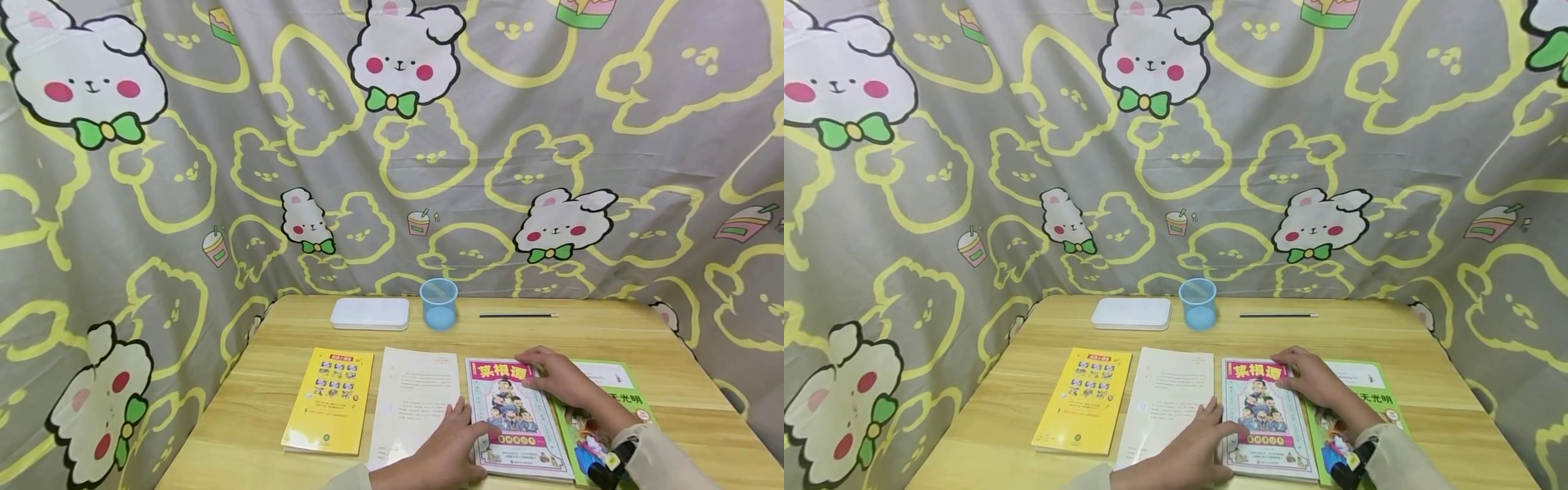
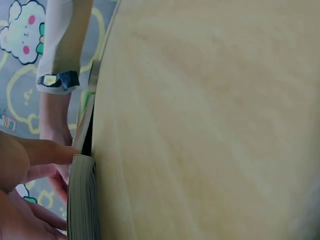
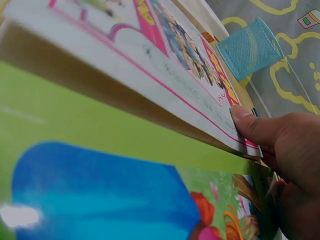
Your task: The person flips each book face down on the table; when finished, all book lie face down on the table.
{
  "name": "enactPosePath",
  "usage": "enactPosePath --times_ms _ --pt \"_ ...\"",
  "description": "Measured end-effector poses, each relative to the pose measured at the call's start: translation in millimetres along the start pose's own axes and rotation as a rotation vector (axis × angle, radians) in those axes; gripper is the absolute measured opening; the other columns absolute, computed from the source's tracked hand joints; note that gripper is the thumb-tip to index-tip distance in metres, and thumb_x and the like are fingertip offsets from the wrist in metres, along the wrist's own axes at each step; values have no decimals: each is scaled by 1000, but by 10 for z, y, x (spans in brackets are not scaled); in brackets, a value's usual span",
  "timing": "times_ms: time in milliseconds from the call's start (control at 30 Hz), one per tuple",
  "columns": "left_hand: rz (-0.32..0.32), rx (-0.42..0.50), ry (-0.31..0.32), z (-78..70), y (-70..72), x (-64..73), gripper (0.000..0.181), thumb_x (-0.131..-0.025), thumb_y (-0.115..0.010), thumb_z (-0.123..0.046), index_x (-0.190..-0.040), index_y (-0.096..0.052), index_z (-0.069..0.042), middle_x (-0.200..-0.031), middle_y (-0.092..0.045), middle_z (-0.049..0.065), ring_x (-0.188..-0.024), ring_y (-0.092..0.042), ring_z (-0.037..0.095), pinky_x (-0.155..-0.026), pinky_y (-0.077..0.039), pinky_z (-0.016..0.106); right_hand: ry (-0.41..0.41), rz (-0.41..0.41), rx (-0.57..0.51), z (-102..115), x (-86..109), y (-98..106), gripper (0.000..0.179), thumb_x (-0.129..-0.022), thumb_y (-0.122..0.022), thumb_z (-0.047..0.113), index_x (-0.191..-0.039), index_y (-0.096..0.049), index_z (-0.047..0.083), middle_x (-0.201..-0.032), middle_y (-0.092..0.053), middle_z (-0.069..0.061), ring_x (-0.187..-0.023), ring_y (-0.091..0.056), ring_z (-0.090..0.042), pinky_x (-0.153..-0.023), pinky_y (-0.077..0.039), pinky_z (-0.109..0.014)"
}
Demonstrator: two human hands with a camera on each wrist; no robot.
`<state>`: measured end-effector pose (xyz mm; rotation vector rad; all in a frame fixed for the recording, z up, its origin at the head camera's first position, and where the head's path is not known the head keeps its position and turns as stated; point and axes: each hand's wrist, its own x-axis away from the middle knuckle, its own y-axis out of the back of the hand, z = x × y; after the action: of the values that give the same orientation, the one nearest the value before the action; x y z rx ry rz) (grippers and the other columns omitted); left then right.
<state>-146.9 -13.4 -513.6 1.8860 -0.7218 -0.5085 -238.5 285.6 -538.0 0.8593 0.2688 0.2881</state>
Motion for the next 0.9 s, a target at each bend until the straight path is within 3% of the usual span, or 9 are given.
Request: enactPosePath --times_ms 200,433,533,667,767,900 --pt "-11 133 54 -21 51 -9 68 -79 -90 -22 -139 -62 -38 -154 -46 27 -148 -35 46 -120 -35 54 -1 -2 -2 3 0 1 47 -94 -76 25 -136 -66 7 -133 -61 -15 -122 -59 -41 -91 -55 -53" --pt "-51 252 34 -14 81 -23 69 -82 -88 -19 -142 -59 -33 -153 -51 16 -146 -42 39 -113 -45 44 -5 -3 1 -2 -4 -5 47 -94 -76 25 -136 -66 6 -133 -60 -16 -122 -59 -43 -92 -55 -56" --pt "-65 347 25 -8 77 -23 70 -83 -87 -16 -144 -57 -32 -154 -52 10 -146 -42 36 -114 -44 40 -25 0 1 -1 -10 -6 48 -94 -76 26 -137 -66 7 -134 -60 -15 -123 -58 -42 -93 -54 -56" --pt "-103 465 40 -3 62 -20 78 -82 -88 -13 -149 -52 -29 -157 -48 11 -148 -40 34 -118 -40 39 -26 2 3 0 -10 -5 48 -95 -75 26 -137 -66 7 -134 -60 -16 -123 -58 -43 -93 -54 -56" --pt "-116 630 84 -1 52 -29 83 -81 -88 -8 -153 -48 -23 -159 -44 15 -146 -43 28 -115 -41 33 -9 2 1 -2 -5 -4 48 -95 -75 26 -137 -66 5 -134 -60 -17 -122 -58 -44 -92 -54 -57" --pt "-113 922 145 -5 41 -35 88 -82 -84 1 -158 -40 -9 -162 -40 17 -143 -45 26 -109 -44 27 -22 1 -2 -7 -9 -8 47 -95 -75 25 -137 -66 6 -134 -60 -16 -123 -58 -42 -94 -54 -56"
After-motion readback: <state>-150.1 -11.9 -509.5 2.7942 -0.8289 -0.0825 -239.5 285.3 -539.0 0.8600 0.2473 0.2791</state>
